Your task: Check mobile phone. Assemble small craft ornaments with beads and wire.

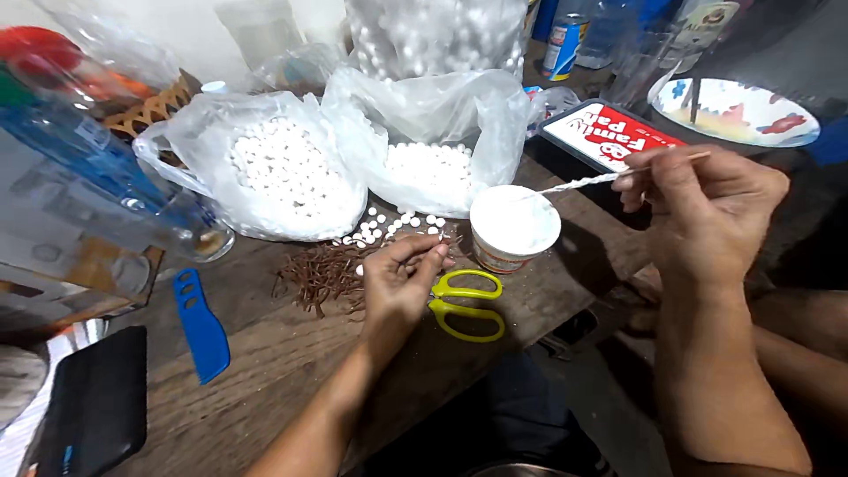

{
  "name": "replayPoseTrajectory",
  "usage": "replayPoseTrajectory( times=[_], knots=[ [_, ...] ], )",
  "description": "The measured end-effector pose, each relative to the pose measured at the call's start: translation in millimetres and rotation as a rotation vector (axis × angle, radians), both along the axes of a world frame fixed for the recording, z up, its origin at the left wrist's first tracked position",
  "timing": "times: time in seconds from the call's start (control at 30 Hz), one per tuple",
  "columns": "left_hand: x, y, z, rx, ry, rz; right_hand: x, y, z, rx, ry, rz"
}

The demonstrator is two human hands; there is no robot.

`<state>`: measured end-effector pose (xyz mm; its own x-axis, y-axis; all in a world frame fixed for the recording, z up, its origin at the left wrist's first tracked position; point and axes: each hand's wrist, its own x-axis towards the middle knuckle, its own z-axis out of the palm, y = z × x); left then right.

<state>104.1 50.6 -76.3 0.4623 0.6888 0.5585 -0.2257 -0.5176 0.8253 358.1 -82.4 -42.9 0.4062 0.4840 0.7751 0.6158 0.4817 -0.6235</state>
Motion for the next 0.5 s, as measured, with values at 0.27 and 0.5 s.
replayPoseTrajectory(
  times=[0.27, 0.5],
  knots=[
    [4.8, 0.1, -5.6, 0.193, 0.01, 0.049, -26.7, 6.5, -6.4, 0.019, 0.621, 0.154],
    [3.8, 0.5, -5.1, 0.219, 0.005, 0.059, -42.5, 8.9, -9.1, -0.023, 0.625, 0.229]
  ],
)
